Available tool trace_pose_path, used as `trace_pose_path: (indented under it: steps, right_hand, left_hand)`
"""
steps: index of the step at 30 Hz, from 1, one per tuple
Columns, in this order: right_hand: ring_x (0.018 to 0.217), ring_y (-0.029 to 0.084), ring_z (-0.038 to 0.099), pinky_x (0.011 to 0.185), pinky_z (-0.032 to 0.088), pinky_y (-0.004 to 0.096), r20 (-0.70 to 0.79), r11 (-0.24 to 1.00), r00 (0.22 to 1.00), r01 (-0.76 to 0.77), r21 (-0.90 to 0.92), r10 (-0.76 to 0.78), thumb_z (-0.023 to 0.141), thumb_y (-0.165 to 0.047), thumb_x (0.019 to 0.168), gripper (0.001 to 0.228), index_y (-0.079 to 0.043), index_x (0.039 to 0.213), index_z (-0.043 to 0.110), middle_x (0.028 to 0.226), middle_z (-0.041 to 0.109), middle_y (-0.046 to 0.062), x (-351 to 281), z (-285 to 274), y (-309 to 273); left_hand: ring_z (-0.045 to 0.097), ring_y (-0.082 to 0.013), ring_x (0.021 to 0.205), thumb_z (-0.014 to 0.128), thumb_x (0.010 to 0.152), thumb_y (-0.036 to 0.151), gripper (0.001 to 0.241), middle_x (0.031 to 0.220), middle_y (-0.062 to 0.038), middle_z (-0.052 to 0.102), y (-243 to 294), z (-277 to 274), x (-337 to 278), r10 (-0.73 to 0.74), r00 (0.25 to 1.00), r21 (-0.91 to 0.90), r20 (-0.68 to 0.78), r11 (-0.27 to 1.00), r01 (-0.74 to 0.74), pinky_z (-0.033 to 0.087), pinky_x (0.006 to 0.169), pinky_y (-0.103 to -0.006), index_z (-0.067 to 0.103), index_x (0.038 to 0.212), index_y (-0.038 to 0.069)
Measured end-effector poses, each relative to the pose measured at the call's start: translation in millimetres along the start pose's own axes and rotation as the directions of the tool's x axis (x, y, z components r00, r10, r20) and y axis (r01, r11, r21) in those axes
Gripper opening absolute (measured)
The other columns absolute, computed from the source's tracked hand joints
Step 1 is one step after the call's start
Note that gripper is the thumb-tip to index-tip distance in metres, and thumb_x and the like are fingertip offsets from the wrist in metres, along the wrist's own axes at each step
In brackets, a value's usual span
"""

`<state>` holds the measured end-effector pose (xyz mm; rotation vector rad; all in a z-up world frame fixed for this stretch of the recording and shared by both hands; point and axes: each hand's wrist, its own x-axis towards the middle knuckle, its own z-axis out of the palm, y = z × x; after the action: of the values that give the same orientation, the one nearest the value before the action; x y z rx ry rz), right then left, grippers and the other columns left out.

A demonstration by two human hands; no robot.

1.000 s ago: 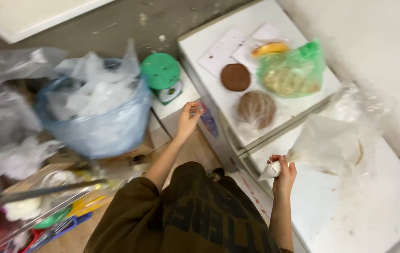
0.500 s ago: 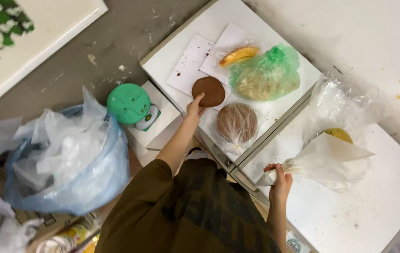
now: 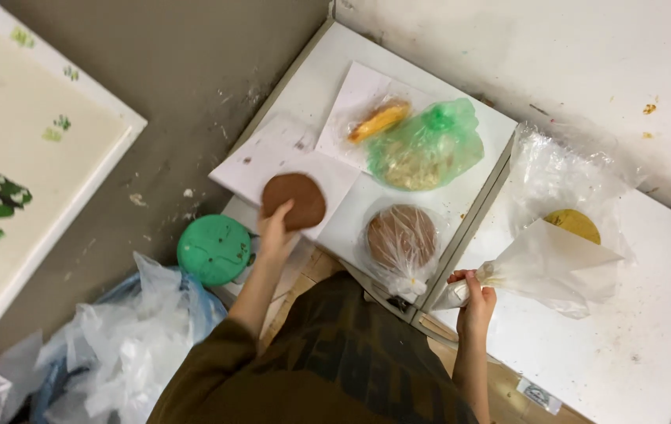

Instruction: The person gathers various cake layers from a freezer, checks an order slip on a supply shelf, and then places the cake layers and a piping bag onto a preparation station alongside a cake board.

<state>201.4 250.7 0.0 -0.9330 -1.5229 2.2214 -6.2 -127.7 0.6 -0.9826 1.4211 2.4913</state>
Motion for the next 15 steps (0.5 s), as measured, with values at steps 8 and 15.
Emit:
trace_pose_path:
  steps: [8, 15]
  right_hand:
    - [0.084, 0.022, 0.067, 0.079, 0.052, 0.035, 0.016, 0.997, 0.998, 0.059, -0.039, -0.058, 0.062, -0.018, 0.105, 0.025, 0.006, 0.098, 0.064, 0.09, 0.07, 0.014, 22.4, 17.2, 7.6]
    - [0.086, 0.023, 0.068, 0.081, 0.057, 0.039, -0.02, 0.974, 0.987, 0.158, 0.164, -0.157, 0.061, -0.015, 0.104, 0.018, 0.002, 0.108, 0.059, 0.096, 0.068, 0.014, 30.6, 14.3, -25.7]
  left_hand:
    - [0.058, -0.0315, 0.127, 0.074, 0.082, 0.016, 0.074, 0.142, -0.013, 0.055, 87.1, -57.6, -79.7, 0.088, 0.995, 0.111, -0.055, 0.99, -0.082, 0.055, 0.097, -0.051, 0.044, 0.149, 0.013]
    - [0.06, -0.0321, 0.125, 0.075, 0.086, 0.004, 0.065, 0.138, -0.021, 0.061, 54.4, 9.9, -108.6, 0.044, 0.886, 0.168, 0.461, 0.976, -0.136, 0.052, 0.104, -0.044, 0.051, 0.145, -0.006]
